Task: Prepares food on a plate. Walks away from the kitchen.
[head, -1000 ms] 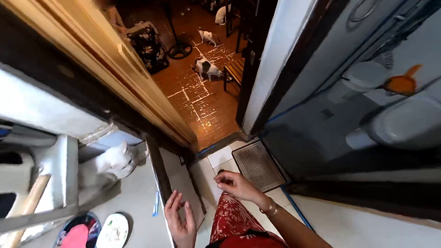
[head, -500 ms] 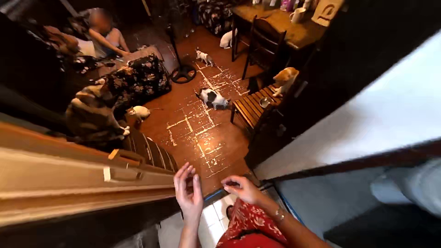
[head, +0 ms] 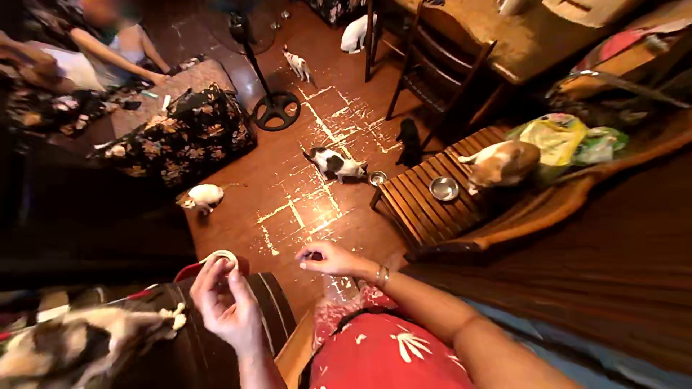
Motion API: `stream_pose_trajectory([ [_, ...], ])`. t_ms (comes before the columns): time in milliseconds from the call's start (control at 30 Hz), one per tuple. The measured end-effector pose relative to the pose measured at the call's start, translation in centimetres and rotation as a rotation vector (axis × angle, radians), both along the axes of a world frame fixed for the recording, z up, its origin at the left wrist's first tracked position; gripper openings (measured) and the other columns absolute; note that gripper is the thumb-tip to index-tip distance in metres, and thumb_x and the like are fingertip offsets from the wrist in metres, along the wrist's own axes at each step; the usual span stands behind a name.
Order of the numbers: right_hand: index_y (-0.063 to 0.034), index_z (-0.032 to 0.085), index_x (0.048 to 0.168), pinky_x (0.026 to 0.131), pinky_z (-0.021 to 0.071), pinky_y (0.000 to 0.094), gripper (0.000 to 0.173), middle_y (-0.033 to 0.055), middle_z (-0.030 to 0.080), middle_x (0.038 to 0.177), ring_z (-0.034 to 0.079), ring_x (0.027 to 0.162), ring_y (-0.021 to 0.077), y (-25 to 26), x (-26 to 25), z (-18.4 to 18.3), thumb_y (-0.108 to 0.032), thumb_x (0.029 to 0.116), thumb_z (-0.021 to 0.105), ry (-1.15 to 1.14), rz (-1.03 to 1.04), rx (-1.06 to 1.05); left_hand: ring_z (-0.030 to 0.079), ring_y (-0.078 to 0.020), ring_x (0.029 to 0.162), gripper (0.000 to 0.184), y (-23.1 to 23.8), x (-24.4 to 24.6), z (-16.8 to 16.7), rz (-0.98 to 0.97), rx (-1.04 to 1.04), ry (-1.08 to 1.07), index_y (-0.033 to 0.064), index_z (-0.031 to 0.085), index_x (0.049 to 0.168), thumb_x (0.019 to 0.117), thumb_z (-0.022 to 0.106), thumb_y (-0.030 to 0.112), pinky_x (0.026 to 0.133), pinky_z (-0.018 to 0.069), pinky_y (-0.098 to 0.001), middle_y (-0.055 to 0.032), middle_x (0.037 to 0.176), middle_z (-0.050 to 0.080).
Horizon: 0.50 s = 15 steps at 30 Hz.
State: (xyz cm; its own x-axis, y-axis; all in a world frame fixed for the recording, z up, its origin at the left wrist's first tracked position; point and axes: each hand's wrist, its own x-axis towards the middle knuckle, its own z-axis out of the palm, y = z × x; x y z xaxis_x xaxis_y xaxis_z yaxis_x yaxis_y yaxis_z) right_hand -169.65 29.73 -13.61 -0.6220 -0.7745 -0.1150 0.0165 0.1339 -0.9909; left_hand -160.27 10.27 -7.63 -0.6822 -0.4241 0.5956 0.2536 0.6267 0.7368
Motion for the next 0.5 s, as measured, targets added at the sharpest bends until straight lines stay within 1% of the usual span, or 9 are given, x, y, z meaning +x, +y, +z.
stream_pose_trajectory([
  [67,0.0077,0.065,0.125,0.093,0.0539,0.032,0.031,0.0215,0.068,0.12,0.067,0.103,0.0203,-1.9,-4.9,0.4,-0.013,0.1029,0.059,-0.003,0.022,-0.005,0.062,-0.0121,0.114,0.036,-2.7,-3.3,0.1,0.087,-0.003,-0.046,-0.0181,0.051,0.126,0.1024,0.053,0.009,0.091,0.056,-0.0269,-0.0232,0.136,0.053],
  [133,0.0075,0.065,0.125,0.091,0.0538,0.0312,0.031,0.0205,0.068,0.119,0.067,0.102,0.0189,-4.0,-9.3,0.0,-0.013,0.1025,0.06,-0.037,0.038,-0.013,0.062,-0.0114,0.112,0.037,-5.4,-6.8,-0.1,0.192,-0.003,-0.081,-0.0212,0.05,0.126,0.1015,0.054,0.005,0.09,0.0548,-0.0244,-0.0274,0.135,0.053],
  [200,0.007,0.064,0.125,0.089,0.0549,0.0319,0.031,0.0201,0.068,0.118,0.067,0.098,0.0187,-6.3,-13.5,-0.7,-0.013,0.1023,0.061,-0.072,0.051,0.004,0.062,-0.0089,0.109,0.037,-8.5,-10.5,-0.7,0.263,0.015,-0.106,-0.0209,0.05,0.127,0.1016,0.054,0.005,0.087,0.0547,-0.022,-0.0271,0.134,0.054],
  [267,0.0064,0.064,0.126,0.091,0.0546,0.0324,0.032,0.0199,0.068,0.118,0.067,0.1,0.0189,-8.7,-18.0,-1.6,-0.014,0.1021,0.061,-0.079,0.047,0.015,0.062,-0.0066,0.104,0.037,-12.0,-15.0,-1.4,0.293,0.038,-0.114,-0.0194,0.05,0.129,0.1022,0.054,0.006,0.084,0.0551,-0.022,-0.0254,0.133,0.054],
  [367,0.0056,0.065,0.126,0.091,0.0551,0.033,0.033,0.0194,0.068,0.119,0.068,0.1,0.0192,-12.2,-24.4,-3.2,-0.016,0.1019,0.061,-0.072,0.003,0.059,0.063,-0.0033,0.098,0.037,-16.7,-23.0,-1.8,0.284,0.056,-0.094,-0.0192,0.05,0.13,0.1027,0.053,0.006,0.08,0.0549,-0.0195,-0.0245,0.134,0.053],
  [400,0.0056,0.065,0.126,0.092,0.055,0.0342,0.033,0.0199,0.069,0.119,0.068,0.1,0.0202,-13.4,-26.5,-3.5,-0.016,0.1018,0.061,-0.066,-0.019,0.081,0.063,-0.0039,0.098,0.037,-18.2,-26.0,-1.6,0.261,0.063,-0.082,-0.0191,0.05,0.13,0.1026,0.053,0.006,0.08,0.0549,-0.0197,-0.0245,0.134,0.053],
  [500,0.0058,0.065,0.127,0.092,0.0543,0.035,0.033,0.0203,0.068,0.119,0.068,0.1,0.0212,-16.5,-32.6,-3.0,-0.016,0.1024,0.06,-0.072,-0.064,0.116,0.064,-0.0048,0.1,0.036,-21.1,-34.9,-1.0,0.124,0.071,-0.063,-0.0193,0.051,0.127,0.1016,0.054,0.006,0.083,0.0564,-0.0211,-0.0214,0.129,0.057],
])
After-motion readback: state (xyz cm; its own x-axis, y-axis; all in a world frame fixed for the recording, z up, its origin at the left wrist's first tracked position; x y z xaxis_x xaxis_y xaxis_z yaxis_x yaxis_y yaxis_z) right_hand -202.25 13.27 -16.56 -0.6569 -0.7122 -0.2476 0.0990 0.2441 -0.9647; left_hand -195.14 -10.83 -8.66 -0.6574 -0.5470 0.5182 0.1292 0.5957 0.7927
